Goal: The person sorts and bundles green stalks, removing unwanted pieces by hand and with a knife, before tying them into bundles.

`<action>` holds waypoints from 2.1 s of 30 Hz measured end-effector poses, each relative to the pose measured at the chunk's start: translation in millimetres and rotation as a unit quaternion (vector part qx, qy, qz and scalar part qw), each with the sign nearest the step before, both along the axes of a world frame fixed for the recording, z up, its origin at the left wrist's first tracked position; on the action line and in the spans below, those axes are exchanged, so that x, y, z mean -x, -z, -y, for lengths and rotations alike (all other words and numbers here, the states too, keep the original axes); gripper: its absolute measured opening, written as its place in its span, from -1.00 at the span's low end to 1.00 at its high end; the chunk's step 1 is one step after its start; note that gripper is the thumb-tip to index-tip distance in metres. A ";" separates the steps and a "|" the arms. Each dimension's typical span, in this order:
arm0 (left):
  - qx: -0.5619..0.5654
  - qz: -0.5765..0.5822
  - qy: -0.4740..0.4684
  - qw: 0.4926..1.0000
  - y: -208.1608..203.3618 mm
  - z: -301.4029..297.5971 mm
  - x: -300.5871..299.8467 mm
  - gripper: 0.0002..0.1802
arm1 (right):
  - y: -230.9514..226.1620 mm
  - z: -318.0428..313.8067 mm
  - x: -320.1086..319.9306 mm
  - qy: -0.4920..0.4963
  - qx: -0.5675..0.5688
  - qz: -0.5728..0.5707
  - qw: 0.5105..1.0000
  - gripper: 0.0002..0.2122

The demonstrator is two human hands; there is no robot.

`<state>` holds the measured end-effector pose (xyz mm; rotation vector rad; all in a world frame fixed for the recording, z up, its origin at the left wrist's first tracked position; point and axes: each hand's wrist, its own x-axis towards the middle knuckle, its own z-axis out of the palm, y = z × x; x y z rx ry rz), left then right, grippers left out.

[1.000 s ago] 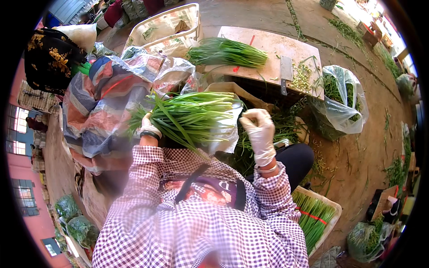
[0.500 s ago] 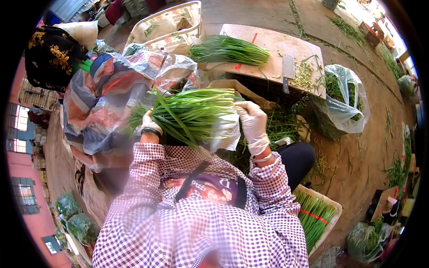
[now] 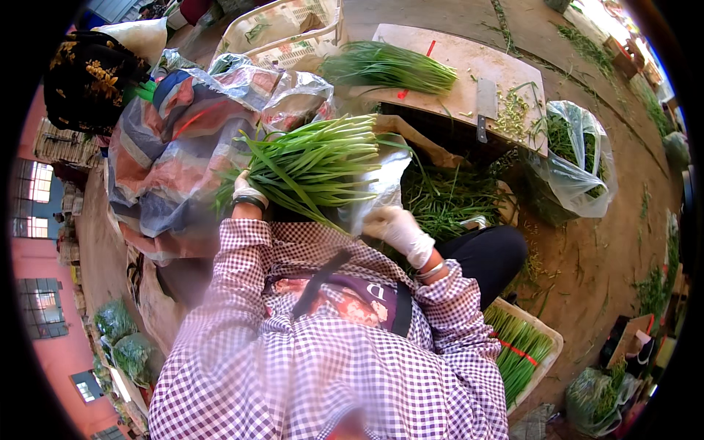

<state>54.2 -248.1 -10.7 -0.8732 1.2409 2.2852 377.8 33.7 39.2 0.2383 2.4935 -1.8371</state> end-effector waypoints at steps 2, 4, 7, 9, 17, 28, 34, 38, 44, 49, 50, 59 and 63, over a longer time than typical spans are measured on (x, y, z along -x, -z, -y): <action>-0.001 -0.008 -0.004 1.000 0.2 1.7 -0.1 -0.47 | 0.6 21.5 10.4 -0.023 0.024 0.032 0.999 -0.63; -0.010 -0.011 -0.012 1.000 -14.9 -15.9 -12.7 -0.49 | 23.7 40.9 20.4 0.006 0.098 -0.018 0.995 -0.54; -0.025 -0.008 -0.005 1.000 -33.4 -21.0 -26.7 -0.51 | 10.7 60.4 34.9 -0.002 0.197 -0.008 0.980 -0.56; -0.108 -0.028 0.085 0.990 -50.2 -20.2 -40.6 -0.50 | 13.6 69.0 44.2 -0.015 0.058 -0.055 0.997 -0.60; -0.140 0.026 -0.065 0.988 -7.7 -21.0 -19.1 -0.66 | 27.7 78.1 30.5 -0.012 0.135 -0.042 0.990 -0.81; -0.002 0.072 -0.134 0.988 -2.5 -23.1 -14.7 -0.65 | 9.2 52.5 7.1 -0.070 0.195 0.089 0.974 -0.79; -0.043 0.015 -0.088 0.995 7.7 -24.4 -8.9 -0.63 | -9.1 25.9 -3.3 -0.082 0.232 0.089 0.965 -0.67; -0.012 0.037 -0.045 0.998 33.5 -8.2 4.3 -0.62 | -12.7 25.5 -3.2 -0.036 0.194 0.051 0.979 -0.65; -0.068 -0.026 -0.038 0.997 -10.1 -18.4 -23.5 -0.58 | 53.6 36.5 6.8 0.161 0.358 0.034 0.919 -0.70; -0.051 -0.184 0.089 0.978 28.7 20.9 -5.3 -0.59 | 22.0 35.3 1.0 0.265 0.489 0.042 0.830 -0.72; -0.043 -0.065 -0.003 0.997 18.8 5.6 -7.4 -0.58 | 22.6 24.8 -2.6 0.289 0.481 0.040 0.827 -0.73; 0.019 -0.011 -0.063 0.998 -21.9 -16.4 -32.0 -0.52 | 42.1 -5.9 0.3 0.264 -0.194 -0.130 0.936 -0.77; 0.024 -0.016 -0.074 0.997 -13.1 -11.2 -24.9 -0.53 | 1.4 9.7 13.5 0.300 0.217 -0.053 0.927 -0.78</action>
